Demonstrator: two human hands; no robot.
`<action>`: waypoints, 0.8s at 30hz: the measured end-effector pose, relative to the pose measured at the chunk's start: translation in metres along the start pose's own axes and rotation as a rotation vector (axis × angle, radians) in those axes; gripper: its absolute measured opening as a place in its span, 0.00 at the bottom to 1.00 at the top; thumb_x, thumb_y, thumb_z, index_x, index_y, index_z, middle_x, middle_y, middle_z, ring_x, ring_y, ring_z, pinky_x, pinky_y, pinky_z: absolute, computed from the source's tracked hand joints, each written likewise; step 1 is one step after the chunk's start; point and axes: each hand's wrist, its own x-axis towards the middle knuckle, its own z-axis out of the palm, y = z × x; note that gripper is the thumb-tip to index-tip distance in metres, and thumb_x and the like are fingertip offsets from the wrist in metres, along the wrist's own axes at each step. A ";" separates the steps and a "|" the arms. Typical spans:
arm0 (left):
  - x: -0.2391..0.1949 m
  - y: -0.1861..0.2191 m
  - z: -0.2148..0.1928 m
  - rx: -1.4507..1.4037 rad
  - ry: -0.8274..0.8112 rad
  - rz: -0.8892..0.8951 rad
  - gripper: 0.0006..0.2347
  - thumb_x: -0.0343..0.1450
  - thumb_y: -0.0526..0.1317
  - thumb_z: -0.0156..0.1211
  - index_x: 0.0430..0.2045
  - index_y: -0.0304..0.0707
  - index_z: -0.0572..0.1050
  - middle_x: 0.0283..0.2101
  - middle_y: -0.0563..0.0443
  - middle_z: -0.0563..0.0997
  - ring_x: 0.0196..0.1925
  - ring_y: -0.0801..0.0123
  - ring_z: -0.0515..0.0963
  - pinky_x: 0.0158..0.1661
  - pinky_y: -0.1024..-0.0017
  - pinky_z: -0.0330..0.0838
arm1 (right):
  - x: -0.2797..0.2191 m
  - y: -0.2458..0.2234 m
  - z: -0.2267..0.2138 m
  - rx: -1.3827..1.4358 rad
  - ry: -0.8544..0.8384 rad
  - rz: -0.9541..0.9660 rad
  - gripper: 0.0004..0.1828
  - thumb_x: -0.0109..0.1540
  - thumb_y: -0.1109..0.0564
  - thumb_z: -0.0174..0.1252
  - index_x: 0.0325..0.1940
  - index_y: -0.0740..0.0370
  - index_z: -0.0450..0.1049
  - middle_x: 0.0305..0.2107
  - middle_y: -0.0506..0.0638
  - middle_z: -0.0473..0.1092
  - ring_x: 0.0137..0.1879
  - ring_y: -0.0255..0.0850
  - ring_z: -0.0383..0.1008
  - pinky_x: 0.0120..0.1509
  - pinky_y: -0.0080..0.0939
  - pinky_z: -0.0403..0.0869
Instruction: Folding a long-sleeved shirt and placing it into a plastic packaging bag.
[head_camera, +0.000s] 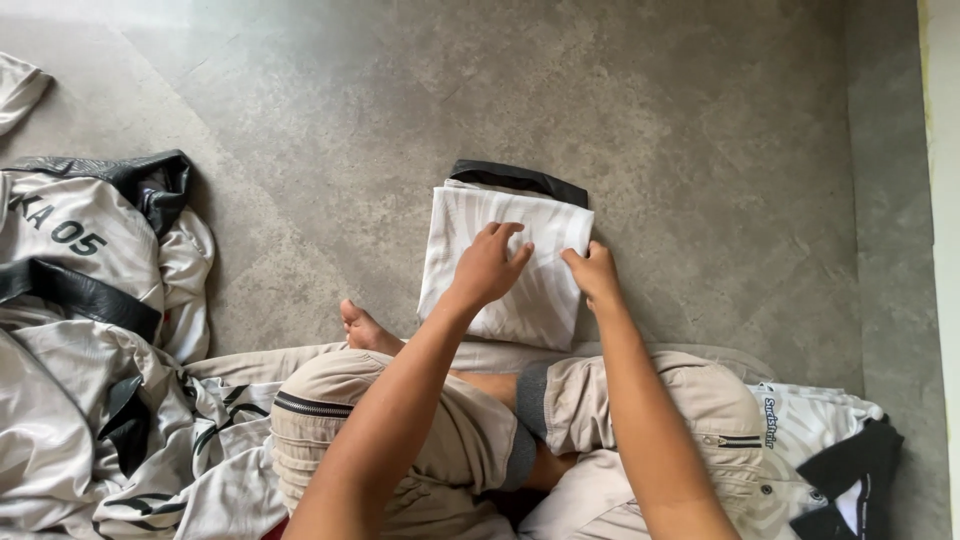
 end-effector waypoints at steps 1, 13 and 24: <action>0.001 0.000 0.001 -0.001 0.000 -0.001 0.18 0.69 0.51 0.47 0.48 0.43 0.68 0.44 0.42 0.73 0.48 0.53 0.75 0.43 0.60 0.71 | -0.009 -0.009 -0.001 -0.001 0.000 0.000 0.36 0.51 0.48 0.59 0.58 0.69 0.62 0.50 0.64 0.64 0.58 0.55 0.64 0.56 0.55 0.67; 0.014 -0.004 0.002 -0.501 -0.051 -0.300 0.25 0.61 0.51 0.58 0.45 0.32 0.67 0.43 0.32 0.75 0.50 0.42 0.73 0.50 0.50 0.64 | -0.037 -0.023 0.016 0.401 -0.527 -0.349 0.37 0.41 0.65 0.46 0.56 0.65 0.66 0.47 0.56 0.67 0.54 0.46 0.64 0.62 0.46 0.61; 0.028 -0.020 -0.015 -1.280 -0.050 -0.420 0.20 0.57 0.45 0.62 0.38 0.32 0.71 0.29 0.45 0.76 0.30 0.62 0.76 0.36 0.63 0.71 | 0.040 0.016 -0.011 0.275 -0.071 -0.002 0.27 0.59 0.42 0.47 0.57 0.58 0.64 0.46 0.58 0.67 0.51 0.48 0.68 0.50 0.47 0.68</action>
